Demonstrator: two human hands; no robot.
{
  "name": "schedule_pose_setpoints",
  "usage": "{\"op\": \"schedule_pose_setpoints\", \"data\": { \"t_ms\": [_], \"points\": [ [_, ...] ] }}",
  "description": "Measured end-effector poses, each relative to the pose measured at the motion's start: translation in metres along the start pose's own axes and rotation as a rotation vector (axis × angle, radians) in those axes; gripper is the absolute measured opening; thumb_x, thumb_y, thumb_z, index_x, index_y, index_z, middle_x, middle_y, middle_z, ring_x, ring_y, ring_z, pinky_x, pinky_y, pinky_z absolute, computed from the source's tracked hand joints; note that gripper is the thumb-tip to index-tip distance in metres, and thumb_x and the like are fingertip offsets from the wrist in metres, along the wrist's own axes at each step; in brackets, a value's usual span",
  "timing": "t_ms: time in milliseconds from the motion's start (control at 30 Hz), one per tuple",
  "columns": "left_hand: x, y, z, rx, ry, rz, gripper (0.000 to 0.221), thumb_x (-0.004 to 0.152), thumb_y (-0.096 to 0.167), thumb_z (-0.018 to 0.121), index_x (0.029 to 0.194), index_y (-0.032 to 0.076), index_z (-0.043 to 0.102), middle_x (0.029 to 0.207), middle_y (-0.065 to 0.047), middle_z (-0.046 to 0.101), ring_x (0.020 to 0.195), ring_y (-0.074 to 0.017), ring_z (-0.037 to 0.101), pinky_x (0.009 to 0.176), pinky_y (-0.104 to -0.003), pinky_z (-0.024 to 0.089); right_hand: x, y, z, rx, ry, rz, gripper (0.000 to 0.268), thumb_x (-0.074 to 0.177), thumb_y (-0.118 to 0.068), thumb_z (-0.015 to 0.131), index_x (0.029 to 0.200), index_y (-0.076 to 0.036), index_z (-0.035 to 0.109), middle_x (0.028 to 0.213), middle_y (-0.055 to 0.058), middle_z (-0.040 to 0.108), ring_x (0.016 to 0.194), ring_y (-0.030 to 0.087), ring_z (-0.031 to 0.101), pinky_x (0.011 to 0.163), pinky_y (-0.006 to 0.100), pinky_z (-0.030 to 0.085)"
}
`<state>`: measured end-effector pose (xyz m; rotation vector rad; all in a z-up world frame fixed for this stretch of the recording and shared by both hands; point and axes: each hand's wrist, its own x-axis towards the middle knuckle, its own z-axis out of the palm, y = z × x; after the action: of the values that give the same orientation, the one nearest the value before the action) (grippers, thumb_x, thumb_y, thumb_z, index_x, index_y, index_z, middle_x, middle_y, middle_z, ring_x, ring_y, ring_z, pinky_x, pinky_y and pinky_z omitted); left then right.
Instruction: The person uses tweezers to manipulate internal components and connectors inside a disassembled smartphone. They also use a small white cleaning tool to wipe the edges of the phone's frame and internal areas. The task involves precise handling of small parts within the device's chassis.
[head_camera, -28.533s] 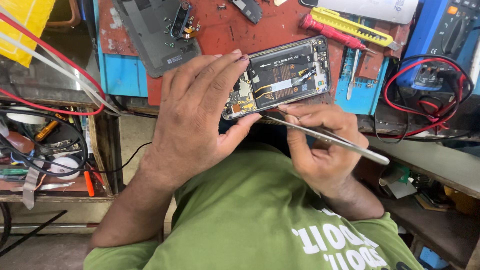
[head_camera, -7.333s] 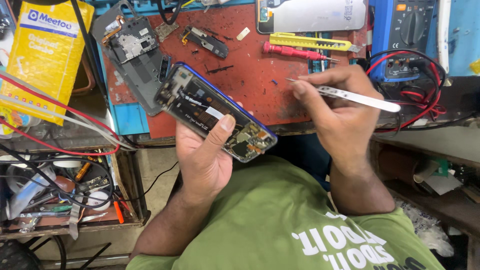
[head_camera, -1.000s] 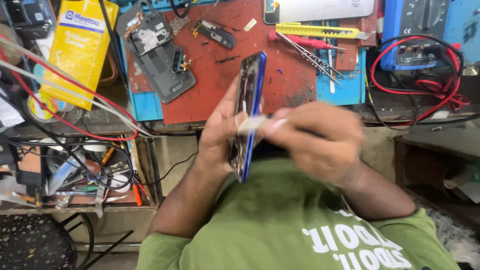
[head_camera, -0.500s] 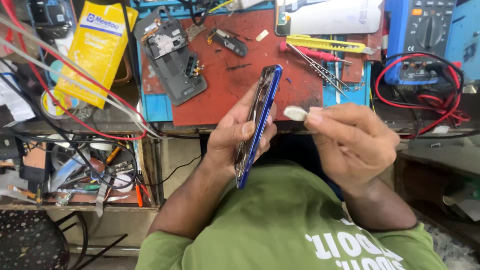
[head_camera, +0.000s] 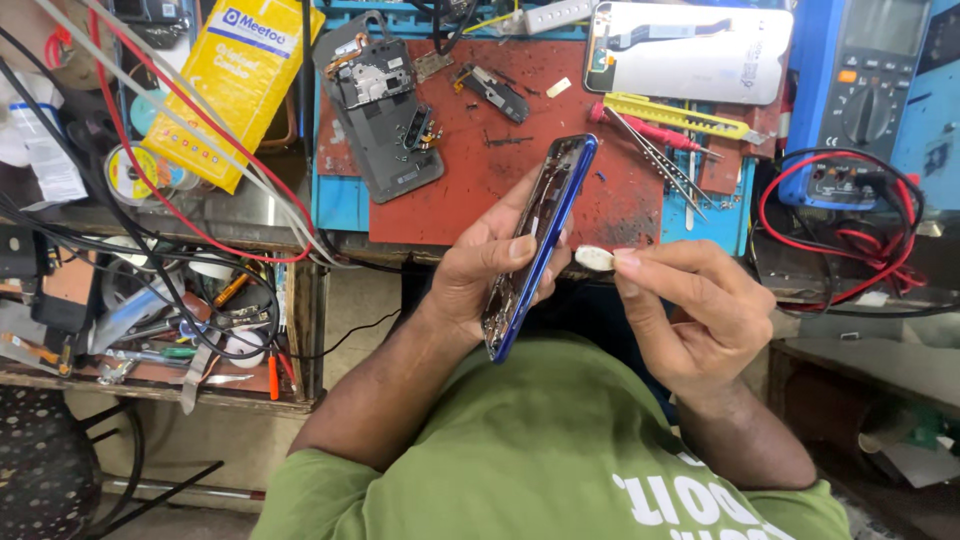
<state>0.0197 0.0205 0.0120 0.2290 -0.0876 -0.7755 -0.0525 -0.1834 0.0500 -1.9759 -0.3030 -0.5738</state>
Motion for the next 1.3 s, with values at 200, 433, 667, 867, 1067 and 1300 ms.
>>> {"op": "schedule_pose_setpoints", "data": {
  "t_ms": [200, 433, 667, 867, 1067, 1300],
  "points": [
    [0.0, -0.001, -0.001, 0.044, 0.009, 0.018, 0.092, 0.092, 0.008, 0.08, 0.166, 0.007, 0.026, 0.109, -0.009, 0.062, 0.084, -0.0154, 0.066, 0.068, -0.024, 0.058, -0.001, -0.003, 0.001, 0.017, -0.007, 0.032, 0.02, 0.098, 0.003, 0.078, 0.116, -0.006, 0.073, 0.1, 0.013, 0.073, 0.079, 0.014, 0.069, 0.063, 0.021, 0.05],
    [-0.001, -0.001, 0.001, 0.062, 0.009, 0.035, 0.093, 0.091, 0.011, 0.081, 0.165, 0.006, 0.025, 0.105, -0.008, 0.062, 0.082, -0.0146, 0.065, 0.068, -0.023, 0.056, 0.0, -0.016, 0.001, -0.035, -0.046, -0.052, 0.019, 0.098, 0.003, 0.079, 0.114, -0.006, 0.074, 0.1, 0.013, 0.074, 0.081, 0.016, 0.072, 0.068, 0.022, 0.055],
    [-0.001, -0.001, 0.0, 0.068, -0.012, 0.037, 0.092, 0.093, 0.012, 0.08, 0.166, 0.004, 0.024, 0.102, -0.008, 0.062, 0.081, -0.015, 0.064, 0.067, -0.024, 0.055, 0.005, -0.024, 0.004, -0.089, -0.02, -0.119, 0.022, 0.095, 0.005, 0.079, 0.113, -0.006, 0.073, 0.102, 0.013, 0.074, 0.086, 0.019, 0.074, 0.07, 0.024, 0.058],
    [-0.002, -0.001, -0.003, 0.083, 0.019, 0.031, 0.095, 0.093, 0.011, 0.08, 0.169, 0.004, 0.023, 0.104, -0.01, 0.063, 0.083, -0.0157, 0.066, 0.07, -0.025, 0.056, 0.007, -0.027, 0.007, -0.101, -0.078, -0.093, 0.026, 0.093, 0.007, 0.078, 0.115, -0.007, 0.075, 0.104, 0.012, 0.074, 0.085, 0.018, 0.074, 0.07, 0.026, 0.058],
    [-0.002, 0.0, 0.001, 0.074, -0.009, 0.037, 0.093, 0.093, 0.011, 0.08, 0.166, 0.006, 0.022, 0.105, -0.007, 0.059, 0.083, -0.0126, 0.062, 0.065, -0.023, 0.053, 0.018, -0.037, 0.0, -0.109, -0.305, -0.249, 0.033, 0.074, 0.006, 0.079, 0.104, -0.008, 0.078, 0.097, 0.009, 0.073, 0.08, 0.021, 0.074, 0.066, 0.03, 0.057],
    [-0.001, -0.002, 0.004, 0.105, -0.001, 0.049, 0.092, 0.093, 0.013, 0.079, 0.166, 0.006, 0.023, 0.105, -0.007, 0.058, 0.083, -0.0125, 0.061, 0.067, -0.024, 0.054, 0.017, -0.04, 0.003, -0.066, -0.302, -0.383, 0.036, 0.07, 0.002, 0.083, 0.104, -0.008, 0.077, 0.098, 0.01, 0.072, 0.081, 0.025, 0.074, 0.068, 0.033, 0.058]
  ]
}}
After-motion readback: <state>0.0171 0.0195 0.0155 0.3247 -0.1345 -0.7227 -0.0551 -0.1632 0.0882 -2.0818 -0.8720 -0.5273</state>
